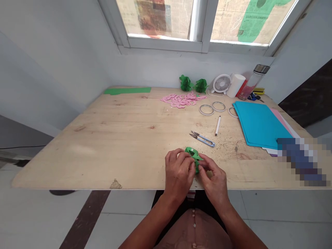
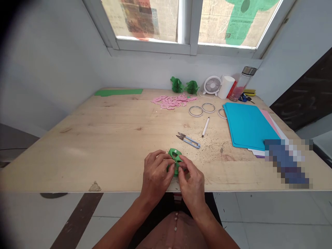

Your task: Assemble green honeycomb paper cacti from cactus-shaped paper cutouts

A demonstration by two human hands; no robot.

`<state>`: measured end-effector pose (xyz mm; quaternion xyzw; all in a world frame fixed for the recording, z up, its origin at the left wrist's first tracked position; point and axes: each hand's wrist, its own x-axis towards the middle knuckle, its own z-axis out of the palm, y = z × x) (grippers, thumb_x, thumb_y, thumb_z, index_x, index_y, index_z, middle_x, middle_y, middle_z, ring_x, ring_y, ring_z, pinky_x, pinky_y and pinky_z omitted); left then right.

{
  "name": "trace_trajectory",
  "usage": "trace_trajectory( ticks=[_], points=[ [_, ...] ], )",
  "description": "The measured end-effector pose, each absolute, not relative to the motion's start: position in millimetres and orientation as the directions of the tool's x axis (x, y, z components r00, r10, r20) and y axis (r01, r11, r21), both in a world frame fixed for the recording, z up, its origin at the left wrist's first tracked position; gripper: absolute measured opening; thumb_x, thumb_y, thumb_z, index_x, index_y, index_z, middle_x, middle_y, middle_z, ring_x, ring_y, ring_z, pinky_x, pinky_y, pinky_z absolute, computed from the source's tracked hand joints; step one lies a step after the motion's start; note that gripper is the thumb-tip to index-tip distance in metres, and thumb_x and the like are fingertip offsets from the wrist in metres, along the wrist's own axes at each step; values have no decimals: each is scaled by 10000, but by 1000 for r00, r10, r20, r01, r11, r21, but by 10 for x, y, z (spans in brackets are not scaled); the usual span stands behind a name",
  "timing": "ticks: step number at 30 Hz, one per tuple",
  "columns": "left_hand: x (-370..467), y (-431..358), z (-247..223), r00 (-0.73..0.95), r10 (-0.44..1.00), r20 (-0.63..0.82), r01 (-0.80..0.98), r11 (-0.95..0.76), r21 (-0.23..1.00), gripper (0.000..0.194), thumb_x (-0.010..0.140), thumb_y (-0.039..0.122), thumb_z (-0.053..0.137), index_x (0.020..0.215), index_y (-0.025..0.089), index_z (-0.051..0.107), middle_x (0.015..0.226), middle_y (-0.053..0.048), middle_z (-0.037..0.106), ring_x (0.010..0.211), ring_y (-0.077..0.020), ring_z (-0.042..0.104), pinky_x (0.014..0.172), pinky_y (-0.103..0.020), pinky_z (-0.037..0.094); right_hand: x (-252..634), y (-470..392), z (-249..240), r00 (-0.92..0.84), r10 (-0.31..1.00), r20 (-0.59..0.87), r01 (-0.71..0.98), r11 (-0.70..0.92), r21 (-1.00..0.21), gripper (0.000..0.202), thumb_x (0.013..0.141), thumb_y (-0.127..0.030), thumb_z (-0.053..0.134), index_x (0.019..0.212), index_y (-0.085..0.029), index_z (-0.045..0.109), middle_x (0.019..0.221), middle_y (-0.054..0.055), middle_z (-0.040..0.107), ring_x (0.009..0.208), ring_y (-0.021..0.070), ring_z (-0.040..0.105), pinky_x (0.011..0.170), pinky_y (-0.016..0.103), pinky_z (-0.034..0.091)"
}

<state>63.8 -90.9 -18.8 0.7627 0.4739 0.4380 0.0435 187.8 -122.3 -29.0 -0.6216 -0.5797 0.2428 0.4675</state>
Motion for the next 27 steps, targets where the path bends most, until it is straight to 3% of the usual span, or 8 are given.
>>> trace_trajectory(
  ticks=[7, 9, 13, 16, 18, 22, 27],
  points=[
    [329, -1148, 1, 147, 839, 524, 613, -493, 618, 121, 819, 106, 513, 763, 190, 580, 848, -37, 638, 954, -206, 555, 873, -378, 449, 1906, -1187, -332, 249, 952, 178, 424, 58, -904, 320, 819, -214, 535, 1128, -200, 618, 901, 52, 723, 795, 173, 688, 728, 298, 564],
    [96, -1339, 31, 244, 871, 426, 623, -477, 620, 142, 840, 135, 488, 732, 193, 559, 801, -29, 622, 887, -192, 569, 823, -352, 464, 1911, -1186, -348, 257, 950, 177, 421, 55, -905, 322, 816, -217, 538, 1127, -200, 619, 895, 52, 725, 797, 175, 690, 725, 298, 564],
    [-436, -1740, -164, 345, 934, 91, 755, -334, 564, 203, 838, 209, 512, 636, 206, 530, 634, 11, 586, 622, -158, 573, 617, -279, 472, 1912, -1205, -359, 239, 945, 224, 472, 89, -877, 321, 822, -211, 531, 1133, -215, 612, 894, 38, 725, 801, 175, 688, 738, 308, 559],
    [-674, -1945, -403, 322, 944, -71, 787, -225, 574, 148, 814, 169, 509, 835, 250, 631, 725, 20, 665, 663, -156, 634, 600, -241, 499, 1908, -1233, -358, 193, 930, 314, 567, 155, -809, 326, 837, -201, 522, 1153, -238, 595, 905, 26, 723, 842, 184, 676, 771, 337, 542],
    [-691, -2004, -490, 286, 951, -116, 789, -166, 591, 144, 833, 206, 510, 846, 262, 643, 741, 22, 683, 685, -157, 651, 610, -234, 511, 1912, -1251, -363, 125, 915, 384, 625, 228, -747, 347, 848, -189, 516, 1186, -248, 569, 919, 27, 722, 888, 195, 665, 809, 362, 523],
    [-505, -1933, -376, 289, 954, -77, 741, -172, 650, 144, 862, 233, 501, 843, 253, 642, 753, 15, 690, 699, -156, 659, 608, -230, 517, 1936, -1288, -399, -47, 864, 501, 705, 384, -596, 399, 853, -161, 516, 1243, -247, 519, 985, 45, 711, 935, 209, 649, 857, 405, 485],
    [-239, -1636, -27, 402, 895, 196, 585, -415, 697, 152, 893, 188, 463, 908, 221, 610, 712, 0, 648, 647, -135, 624, 603, -233, 504, 1958, -1357, -426, -252, 772, 584, 756, 533, -379, 482, 843, -110, 511, 1316, -187, 466, 1155, 100, 661, 1073, 240, 589, 900, 437, 440]
  ],
)
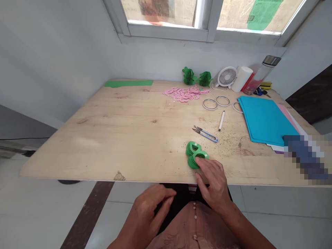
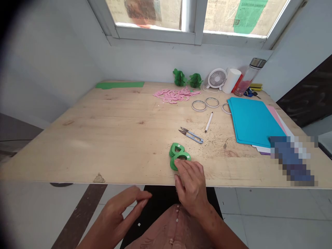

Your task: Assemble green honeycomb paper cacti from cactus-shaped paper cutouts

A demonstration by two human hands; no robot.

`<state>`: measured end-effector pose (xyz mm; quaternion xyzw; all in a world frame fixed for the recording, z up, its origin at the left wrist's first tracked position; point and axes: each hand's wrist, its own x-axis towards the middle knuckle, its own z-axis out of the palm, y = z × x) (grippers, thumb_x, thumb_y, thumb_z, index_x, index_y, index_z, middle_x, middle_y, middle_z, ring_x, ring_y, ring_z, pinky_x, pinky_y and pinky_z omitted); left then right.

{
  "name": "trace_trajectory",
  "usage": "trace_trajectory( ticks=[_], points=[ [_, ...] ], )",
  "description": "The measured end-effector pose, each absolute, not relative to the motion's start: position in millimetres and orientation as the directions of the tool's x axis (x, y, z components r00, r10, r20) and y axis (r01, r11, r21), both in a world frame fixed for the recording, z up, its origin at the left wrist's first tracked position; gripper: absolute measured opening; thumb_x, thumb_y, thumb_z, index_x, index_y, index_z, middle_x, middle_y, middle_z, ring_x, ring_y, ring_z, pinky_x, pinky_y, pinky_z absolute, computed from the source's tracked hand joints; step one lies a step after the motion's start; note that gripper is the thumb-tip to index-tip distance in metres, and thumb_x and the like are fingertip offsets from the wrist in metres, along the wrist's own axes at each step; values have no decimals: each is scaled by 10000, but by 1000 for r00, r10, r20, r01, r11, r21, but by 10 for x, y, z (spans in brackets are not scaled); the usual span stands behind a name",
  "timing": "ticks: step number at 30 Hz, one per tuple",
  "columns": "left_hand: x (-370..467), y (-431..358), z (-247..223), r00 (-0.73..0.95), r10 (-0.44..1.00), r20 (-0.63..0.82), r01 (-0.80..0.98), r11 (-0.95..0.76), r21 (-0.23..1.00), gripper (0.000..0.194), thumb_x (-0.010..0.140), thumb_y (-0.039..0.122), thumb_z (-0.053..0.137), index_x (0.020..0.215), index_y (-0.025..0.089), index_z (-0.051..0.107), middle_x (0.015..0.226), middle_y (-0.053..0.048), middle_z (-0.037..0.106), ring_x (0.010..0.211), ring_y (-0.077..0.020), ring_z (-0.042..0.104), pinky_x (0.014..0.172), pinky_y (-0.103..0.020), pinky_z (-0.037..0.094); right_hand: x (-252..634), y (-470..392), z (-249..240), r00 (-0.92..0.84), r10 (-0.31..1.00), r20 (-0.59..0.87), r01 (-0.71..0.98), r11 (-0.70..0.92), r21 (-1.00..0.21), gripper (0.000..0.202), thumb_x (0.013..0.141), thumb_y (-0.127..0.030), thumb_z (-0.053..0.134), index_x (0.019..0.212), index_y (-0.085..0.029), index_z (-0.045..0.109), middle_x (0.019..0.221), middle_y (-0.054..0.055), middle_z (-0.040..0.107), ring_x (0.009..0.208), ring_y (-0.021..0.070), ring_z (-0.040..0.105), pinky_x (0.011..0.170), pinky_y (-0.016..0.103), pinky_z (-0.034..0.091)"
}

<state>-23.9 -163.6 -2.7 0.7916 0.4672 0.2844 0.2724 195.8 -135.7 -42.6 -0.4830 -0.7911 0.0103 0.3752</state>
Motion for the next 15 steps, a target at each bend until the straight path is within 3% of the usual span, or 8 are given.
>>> trace_trajectory(
  ticks=[3, 7, 11, 15],
  points=[
    [-90, -1418, 42, 393, 841, 372, 563, -539, 626, 147, 886, 145, 457, 921, 191, 593, 788, -41, 654, 755, -161, 624, 664, -276, 514, 1959, -1391, -412, -380, 754, 536, 759, 585, -286, 463, 851, -104, 500, 1309, -172, 487, 1213, 105, 637, 1125, 248, 552, 923, 448, 413],
    [85, -1166, -73, 473, 711, 520, 544, -700, 463, 129, 857, 106, 476, 901, 174, 576, 1049, -93, 676, 1046, -209, 598, 896, -375, 492, 1973, -1400, -396, -471, 770, 430, 779, 592, -206, 412, 862, -129, 489, 1265, -195, 544, 1236, 94, 629, 1146, 264, 532, 935, 475, 389],
    [163, -1047, -304, 606, 637, 476, 556, -768, 319, 222, 845, 77, 457, 1020, 149, 572, 1180, -102, 643, 1165, -247, 542, 967, -436, 455, 1984, -1387, -410, -503, 776, 381, 793, 589, -153, 338, 875, -162, 481, 1190, -199, 600, 1215, 90, 640, 1143, 278, 522, 952, 503, 370],
    [164, -1032, -453, 629, 631, 454, 560, -773, 299, 275, 836, 51, 447, 1074, 139, 554, 1212, -107, 626, 1201, -257, 512, 1012, -467, 422, 1968, -1386, -409, -507, 771, 385, 787, 597, -157, 331, 877, -171, 479, 1184, -191, 601, 1211, 97, 640, 1141, 282, 523, 966, 521, 361]
  ],
)
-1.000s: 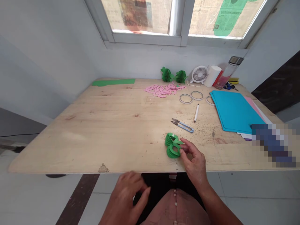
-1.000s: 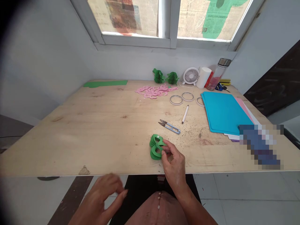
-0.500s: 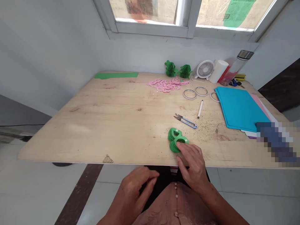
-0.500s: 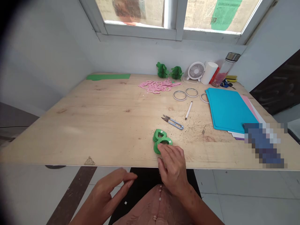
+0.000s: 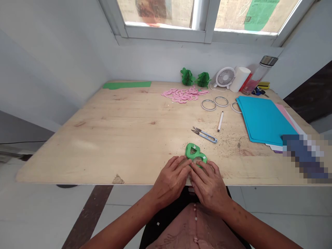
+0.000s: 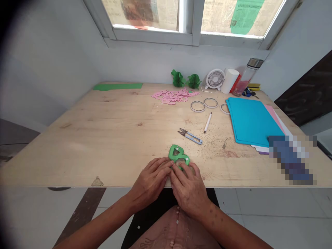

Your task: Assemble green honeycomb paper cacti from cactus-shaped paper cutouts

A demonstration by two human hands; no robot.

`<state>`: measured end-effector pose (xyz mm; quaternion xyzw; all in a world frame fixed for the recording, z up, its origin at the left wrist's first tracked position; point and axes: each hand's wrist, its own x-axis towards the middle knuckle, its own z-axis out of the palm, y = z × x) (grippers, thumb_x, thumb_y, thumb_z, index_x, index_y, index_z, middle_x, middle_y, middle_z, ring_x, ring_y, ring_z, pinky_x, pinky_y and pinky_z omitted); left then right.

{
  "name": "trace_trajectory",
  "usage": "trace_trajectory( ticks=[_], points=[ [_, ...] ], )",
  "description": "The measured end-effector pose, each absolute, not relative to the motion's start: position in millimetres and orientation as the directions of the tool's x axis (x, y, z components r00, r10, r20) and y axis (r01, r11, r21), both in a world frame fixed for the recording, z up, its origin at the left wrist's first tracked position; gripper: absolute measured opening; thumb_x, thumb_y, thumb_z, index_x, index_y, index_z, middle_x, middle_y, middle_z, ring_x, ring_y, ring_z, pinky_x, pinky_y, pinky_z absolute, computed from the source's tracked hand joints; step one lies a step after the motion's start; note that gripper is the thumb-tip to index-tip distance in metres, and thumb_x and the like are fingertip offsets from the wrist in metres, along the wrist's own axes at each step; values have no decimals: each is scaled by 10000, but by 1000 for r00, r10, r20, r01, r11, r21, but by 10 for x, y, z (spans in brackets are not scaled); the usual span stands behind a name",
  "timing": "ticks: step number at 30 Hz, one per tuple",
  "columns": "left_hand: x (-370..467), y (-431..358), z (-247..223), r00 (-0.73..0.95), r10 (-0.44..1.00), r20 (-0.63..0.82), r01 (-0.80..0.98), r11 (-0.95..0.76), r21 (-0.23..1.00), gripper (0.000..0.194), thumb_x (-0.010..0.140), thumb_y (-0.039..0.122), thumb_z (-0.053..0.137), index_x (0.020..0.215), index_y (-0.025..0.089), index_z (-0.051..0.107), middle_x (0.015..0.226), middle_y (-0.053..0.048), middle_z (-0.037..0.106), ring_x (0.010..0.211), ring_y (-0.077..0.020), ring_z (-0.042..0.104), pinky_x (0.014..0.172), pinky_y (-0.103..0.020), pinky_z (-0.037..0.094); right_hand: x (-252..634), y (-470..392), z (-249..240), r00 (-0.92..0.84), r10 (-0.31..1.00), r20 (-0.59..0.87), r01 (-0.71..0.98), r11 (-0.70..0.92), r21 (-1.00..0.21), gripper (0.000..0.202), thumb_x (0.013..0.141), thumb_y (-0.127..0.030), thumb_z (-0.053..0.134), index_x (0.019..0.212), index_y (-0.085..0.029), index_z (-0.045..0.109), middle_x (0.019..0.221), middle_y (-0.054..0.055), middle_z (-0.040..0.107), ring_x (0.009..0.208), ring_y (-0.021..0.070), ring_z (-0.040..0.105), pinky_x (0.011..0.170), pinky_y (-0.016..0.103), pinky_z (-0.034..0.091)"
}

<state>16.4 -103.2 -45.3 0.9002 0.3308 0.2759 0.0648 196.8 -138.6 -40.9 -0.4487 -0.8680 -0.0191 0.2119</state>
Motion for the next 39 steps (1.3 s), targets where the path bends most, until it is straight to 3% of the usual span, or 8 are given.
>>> trace_trajectory(
  ticks=[3, 6, 9, 12, 20, 26, 39],
  points=[
    [144, -1040, -442, 602, 643, 474, 520, -766, 379, 319, 840, 43, 433, 1126, 144, 533, 1186, -111, 634, 1188, -241, 523, 1004, -449, 437, 1964, -1409, -380, -490, 775, 398, 783, 593, -190, 377, 869, -154, 484, 1237, -187, 561, 1214, 91, 638, 1151, 279, 515, 973, 522, 351],
    [109, -1044, -375, 468, 717, 517, 465, -697, 546, 329, 861, 67, 424, 1161, 168, 511, 1129, -100, 650, 1147, -203, 558, 971, -401, 476, 1994, -1434, -361, -448, 770, 454, 765, 593, -252, 450, 853, -145, 500, 1301, -174, 494, 1211, 90, 633, 1175, 275, 494, 986, 511, 344],
    [86, -1023, -317, 276, 814, 511, 461, -578, 673, 243, 875, 90, 434, 1079, 184, 528, 1141, -94, 639, 1104, -182, 587, 947, -382, 494, 2048, -1420, -373, -301, 790, 533, 782, 525, -336, 429, 850, -149, 505, 1277, -187, 499, 1219, 99, 611, 1167, 267, 496, 973, 490, 362],
    [113, -978, -292, 205, 849, 486, 467, -522, 714, 180, 876, 107, 448, 1002, 189, 548, 1127, -89, 643, 1074, -186, 598, 913, -382, 511, 2087, -1369, -390, -143, 845, 515, 794, 408, -450, 333, 876, -195, 494, 1205, -211, 538, 1147, 91, 630, 1092, 250, 536, 916, 448, 404],
    [231, -960, -343, 345, 712, 612, 454, -697, 555, 260, 821, 46, 465, 1007, 192, 573, 1061, -83, 685, 1104, -220, 569, 907, -420, 514, 2015, -1225, -307, -49, 911, 408, 755, 301, -582, 311, 853, -302, 565, 1157, -237, 579, 917, 49, 687, 902, 232, 579, 817, 407, 427],
    [212, -981, -361, 420, 672, 610, 484, -735, 475, 265, 798, 38, 454, 961, 194, 593, 1070, -73, 697, 1127, -230, 567, 943, -442, 478, 2025, -1143, -301, 7, 942, 336, 688, 240, -685, 266, 866, -296, 544, 1120, -258, 611, 851, 28, 703, 875, 217, 607, 819, 389, 440],
    [204, -974, -383, 445, 659, 606, 500, -745, 442, 258, 799, 39, 450, 941, 192, 602, 1087, -71, 691, 1117, -229, 565, 937, -436, 469, 2009, -1171, -282, 50, 935, 350, 695, 219, -685, 229, 856, -240, 506, 1040, -252, 641, 807, 22, 687, 823, 205, 612, 791, 377, 446]
  ],
)
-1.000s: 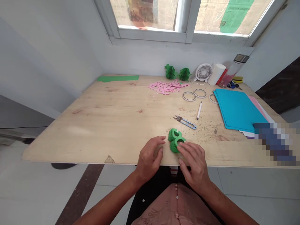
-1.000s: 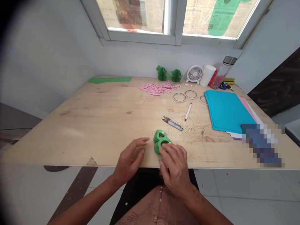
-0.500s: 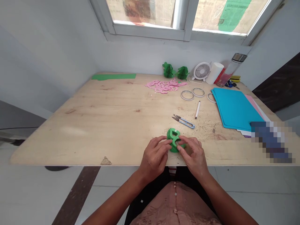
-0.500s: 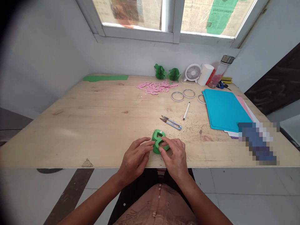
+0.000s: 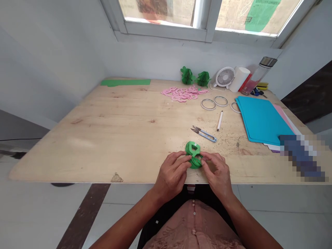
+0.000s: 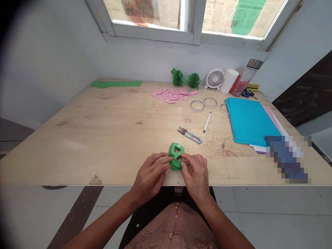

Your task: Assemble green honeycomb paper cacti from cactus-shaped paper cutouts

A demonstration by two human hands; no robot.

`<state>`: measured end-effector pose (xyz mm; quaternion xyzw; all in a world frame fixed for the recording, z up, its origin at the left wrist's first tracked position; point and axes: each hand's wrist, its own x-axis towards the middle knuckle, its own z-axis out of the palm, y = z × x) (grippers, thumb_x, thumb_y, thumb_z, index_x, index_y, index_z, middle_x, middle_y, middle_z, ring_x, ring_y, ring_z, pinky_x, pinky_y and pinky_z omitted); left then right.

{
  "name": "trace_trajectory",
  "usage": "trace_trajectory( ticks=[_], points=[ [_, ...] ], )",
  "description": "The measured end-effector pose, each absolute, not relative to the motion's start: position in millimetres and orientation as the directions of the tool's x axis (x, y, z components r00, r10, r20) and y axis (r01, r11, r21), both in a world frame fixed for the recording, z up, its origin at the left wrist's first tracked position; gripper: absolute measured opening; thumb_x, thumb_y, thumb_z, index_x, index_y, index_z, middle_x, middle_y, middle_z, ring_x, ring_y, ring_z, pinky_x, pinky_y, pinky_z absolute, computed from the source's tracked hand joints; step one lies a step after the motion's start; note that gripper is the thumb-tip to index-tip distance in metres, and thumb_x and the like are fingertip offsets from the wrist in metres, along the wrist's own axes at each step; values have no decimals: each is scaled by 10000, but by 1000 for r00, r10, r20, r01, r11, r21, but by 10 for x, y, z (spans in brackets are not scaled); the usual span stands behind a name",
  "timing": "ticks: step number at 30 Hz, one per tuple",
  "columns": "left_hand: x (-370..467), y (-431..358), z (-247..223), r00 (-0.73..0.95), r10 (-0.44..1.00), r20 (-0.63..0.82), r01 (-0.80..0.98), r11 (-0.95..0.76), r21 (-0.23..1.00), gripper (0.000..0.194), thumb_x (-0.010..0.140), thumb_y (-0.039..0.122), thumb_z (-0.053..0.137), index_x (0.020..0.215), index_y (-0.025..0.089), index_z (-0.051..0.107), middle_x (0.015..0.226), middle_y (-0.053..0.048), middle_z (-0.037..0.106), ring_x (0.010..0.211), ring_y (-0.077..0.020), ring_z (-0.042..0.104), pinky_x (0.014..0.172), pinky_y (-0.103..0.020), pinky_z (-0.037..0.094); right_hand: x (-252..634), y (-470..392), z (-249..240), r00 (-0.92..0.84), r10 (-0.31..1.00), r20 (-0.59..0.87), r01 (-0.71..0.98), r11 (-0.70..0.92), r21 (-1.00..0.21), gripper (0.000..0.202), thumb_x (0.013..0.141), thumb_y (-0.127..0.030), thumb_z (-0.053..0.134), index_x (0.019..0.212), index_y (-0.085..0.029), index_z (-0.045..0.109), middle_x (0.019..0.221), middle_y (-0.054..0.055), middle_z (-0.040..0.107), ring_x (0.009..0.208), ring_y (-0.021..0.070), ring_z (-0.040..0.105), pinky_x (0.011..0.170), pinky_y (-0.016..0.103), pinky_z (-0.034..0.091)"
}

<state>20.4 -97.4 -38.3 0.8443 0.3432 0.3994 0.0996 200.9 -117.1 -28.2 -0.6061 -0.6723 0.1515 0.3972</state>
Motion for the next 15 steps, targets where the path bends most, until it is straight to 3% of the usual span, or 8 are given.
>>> trace_trajectory(
  ticks=[8, 15],
  points=[
    [206, -965, -372, 455, 657, 601, 505, -746, 434, 283, 800, 39, 454, 1004, 186, 583, 1076, -75, 688, 1110, -236, 558, 950, -443, 457, 2042, -1165, -324, 83, 926, 368, 712, 203, -672, 242, 834, -203, 505, 1034, -243, 636, 776, 17, 664, 792, 200, 598, 810, 388, 427],
    [213, -924, -343, 466, 639, 612, 489, -763, 423, 321, 795, 32, 461, 1060, 177, 571, 1068, -83, 683, 1090, -235, 558, 941, -440, 465, 2072, -1208, -366, 228, 929, 292, 610, 98, -786, 236, 822, -240, 537, 1034, -234, 639, 818, 26, 658, 826, 204, 597, 817, 389, 455]
  ],
)
